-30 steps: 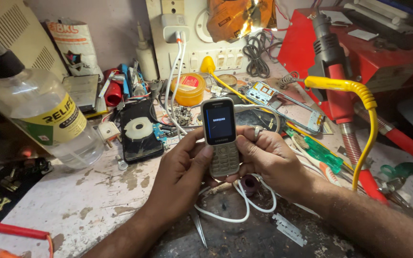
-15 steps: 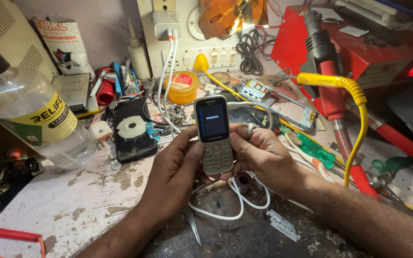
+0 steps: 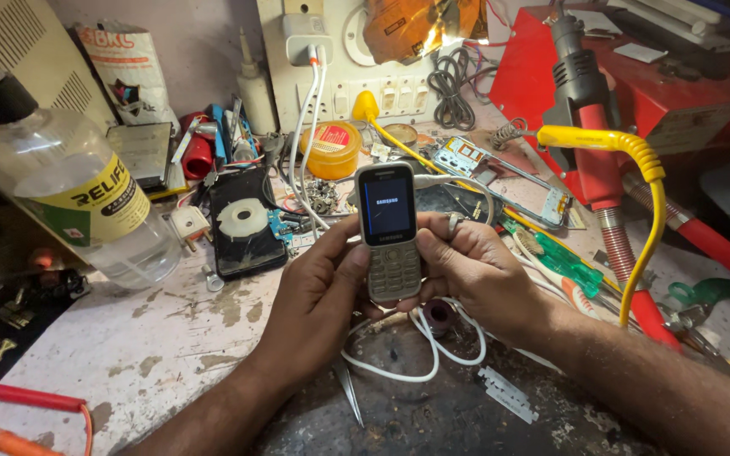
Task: The person holds a feature phone, powers it on, and presses keypad buttons while navigating menus and dialing numbers on the screen. They then remove the battery, unscrew the back housing with a screwdriver, and pry the phone's casing apart on the workbench.
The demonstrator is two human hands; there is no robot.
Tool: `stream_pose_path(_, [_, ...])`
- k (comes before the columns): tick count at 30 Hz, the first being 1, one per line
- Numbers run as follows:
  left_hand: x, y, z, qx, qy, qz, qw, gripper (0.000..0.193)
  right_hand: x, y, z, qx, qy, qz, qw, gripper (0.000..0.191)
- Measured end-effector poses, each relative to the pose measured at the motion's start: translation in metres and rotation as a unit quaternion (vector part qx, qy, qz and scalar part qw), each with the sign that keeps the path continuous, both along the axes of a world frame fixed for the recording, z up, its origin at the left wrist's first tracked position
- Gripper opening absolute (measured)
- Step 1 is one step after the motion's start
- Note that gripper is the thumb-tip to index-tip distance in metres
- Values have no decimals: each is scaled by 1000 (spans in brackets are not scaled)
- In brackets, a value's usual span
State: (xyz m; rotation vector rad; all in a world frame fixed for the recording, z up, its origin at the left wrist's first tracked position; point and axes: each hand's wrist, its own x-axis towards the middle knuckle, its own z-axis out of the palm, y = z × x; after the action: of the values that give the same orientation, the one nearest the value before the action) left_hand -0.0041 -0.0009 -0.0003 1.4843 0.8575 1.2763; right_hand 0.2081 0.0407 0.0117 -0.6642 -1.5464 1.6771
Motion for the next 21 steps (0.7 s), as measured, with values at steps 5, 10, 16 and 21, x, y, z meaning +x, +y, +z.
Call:
stream_pose_path(5, [1,1,0,-7,-27,-14,1000,40,0,1,-1,1,6,8,1000,40])
stream_pose_path(10, [1,0,1,-19,-36,-20,999,38,1,1,-1,3,-6,-1,1000,40])
stream_pose_path(16, [1,0,1,-27,-26,-22,999,44,-1,1,-2,0,-4,-2,1000,38])
stream_pose_path(21, [1,1,2,-31,-28,-23,999,52,-2,2,0,4,-7,-1,1000,39])
